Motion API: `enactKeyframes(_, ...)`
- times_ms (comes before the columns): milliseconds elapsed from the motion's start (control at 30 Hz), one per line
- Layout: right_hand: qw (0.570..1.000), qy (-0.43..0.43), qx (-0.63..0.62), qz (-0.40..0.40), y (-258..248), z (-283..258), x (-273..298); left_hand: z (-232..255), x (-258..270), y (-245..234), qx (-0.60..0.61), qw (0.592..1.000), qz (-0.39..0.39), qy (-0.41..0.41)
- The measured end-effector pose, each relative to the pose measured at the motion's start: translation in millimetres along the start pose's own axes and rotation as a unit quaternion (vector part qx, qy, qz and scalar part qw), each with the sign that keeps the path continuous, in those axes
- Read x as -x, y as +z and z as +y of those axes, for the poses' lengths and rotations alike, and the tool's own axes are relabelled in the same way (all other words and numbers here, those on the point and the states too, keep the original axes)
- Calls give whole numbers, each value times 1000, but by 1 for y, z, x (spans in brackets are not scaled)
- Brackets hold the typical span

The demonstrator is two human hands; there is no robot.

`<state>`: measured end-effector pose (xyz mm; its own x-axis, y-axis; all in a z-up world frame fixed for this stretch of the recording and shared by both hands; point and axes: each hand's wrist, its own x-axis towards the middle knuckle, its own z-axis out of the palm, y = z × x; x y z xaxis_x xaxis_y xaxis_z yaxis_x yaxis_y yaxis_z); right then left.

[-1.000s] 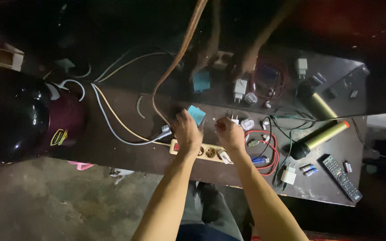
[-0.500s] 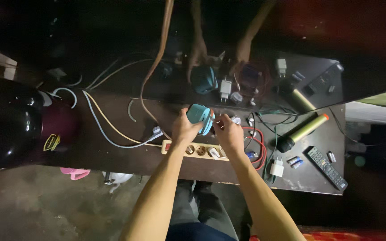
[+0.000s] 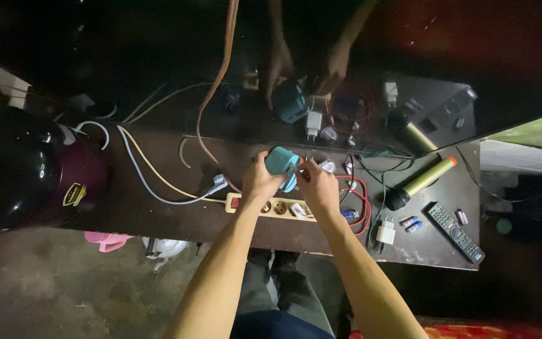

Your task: The person plugs a ring light into a power strip and turns it on. They then plug several phone chargers and a power bank into the same power strip, arranging the cables on the table.

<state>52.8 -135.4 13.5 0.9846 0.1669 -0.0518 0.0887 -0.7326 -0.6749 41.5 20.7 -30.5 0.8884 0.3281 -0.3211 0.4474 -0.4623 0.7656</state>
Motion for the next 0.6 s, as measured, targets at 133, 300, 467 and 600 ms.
enactKeyframes(133, 1000, -13, 15, 4, 1, -3, 0, 5, 7, -5, 3, 1000, 6, -12)
enactKeyframes(300, 998, -35, 44, -9, 0, -8, 1, 4, 9, -5, -19, 999, 24, 17)
enactKeyframes(467, 998, -33, 54, -30, 0, -10, 2, -5, 7, -3, -35, 996, 33, 72)
enactKeyframes(600, 997, -68, 41, -1, 2, -11, 2, -10, 6, -5, -28, 993, 53, 98)
